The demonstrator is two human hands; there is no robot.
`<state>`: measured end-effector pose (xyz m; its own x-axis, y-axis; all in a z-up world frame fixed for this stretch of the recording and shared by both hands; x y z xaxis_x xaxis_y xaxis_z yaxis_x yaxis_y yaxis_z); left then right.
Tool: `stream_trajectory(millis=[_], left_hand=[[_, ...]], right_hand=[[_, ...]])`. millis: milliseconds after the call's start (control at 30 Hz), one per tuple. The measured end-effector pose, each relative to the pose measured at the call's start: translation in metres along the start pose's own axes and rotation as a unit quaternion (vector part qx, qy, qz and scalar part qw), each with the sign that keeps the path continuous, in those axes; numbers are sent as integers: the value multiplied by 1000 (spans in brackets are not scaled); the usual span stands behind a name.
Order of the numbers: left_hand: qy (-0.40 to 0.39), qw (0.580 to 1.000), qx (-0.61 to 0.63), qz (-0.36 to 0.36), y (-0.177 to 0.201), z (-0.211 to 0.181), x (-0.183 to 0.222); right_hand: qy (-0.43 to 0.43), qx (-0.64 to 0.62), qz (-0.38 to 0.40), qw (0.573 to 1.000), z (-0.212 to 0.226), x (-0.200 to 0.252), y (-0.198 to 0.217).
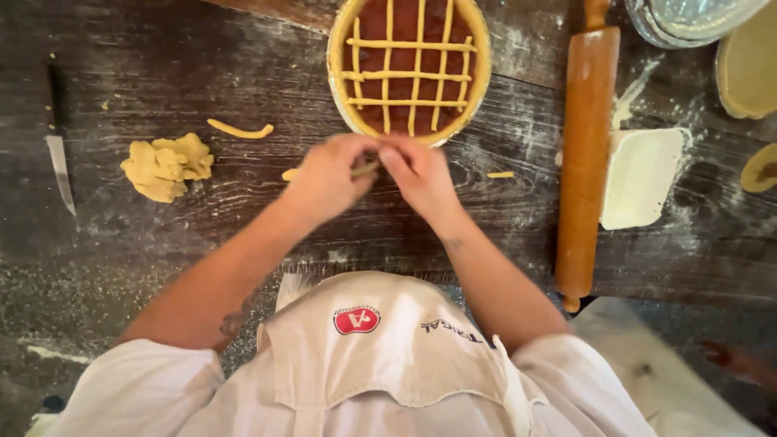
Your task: Rolling dough into thin strips and placing them in a lattice pattern on a pie
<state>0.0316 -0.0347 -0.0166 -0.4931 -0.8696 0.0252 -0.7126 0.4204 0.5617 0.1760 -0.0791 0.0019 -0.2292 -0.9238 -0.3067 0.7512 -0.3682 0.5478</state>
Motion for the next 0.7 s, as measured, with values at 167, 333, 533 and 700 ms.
stream_trajectory(millis=[167, 333, 533, 700], left_hand=[[63, 977, 43, 199, -68, -36, 37], [-74, 983, -62, 154, -86, -43, 53], [-202, 959, -199, 8, -95, -36, 86], [-168, 953, -245, 62, -128, -55, 116]], right_hand=[[-503, -195, 101, 836, -53, 120, 26], [-439, -16, 68, 896, -98, 153, 97], [-23, 271, 32, 962, -51, 144, 112], [75, 243, 107, 961, -19, 171, 62]])
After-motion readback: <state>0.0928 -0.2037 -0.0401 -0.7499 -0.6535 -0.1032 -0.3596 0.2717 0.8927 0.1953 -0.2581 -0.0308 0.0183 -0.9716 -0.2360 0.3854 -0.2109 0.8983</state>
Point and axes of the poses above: each hand's wrist, its own x-axis away from the middle knuckle, its own y-axis out of the back of the hand, z = x × y, the point moved 7 cm from there along -x, towards the middle knuckle, and after that the axes turned 11 degrees about -z, right-handed, at the moved point
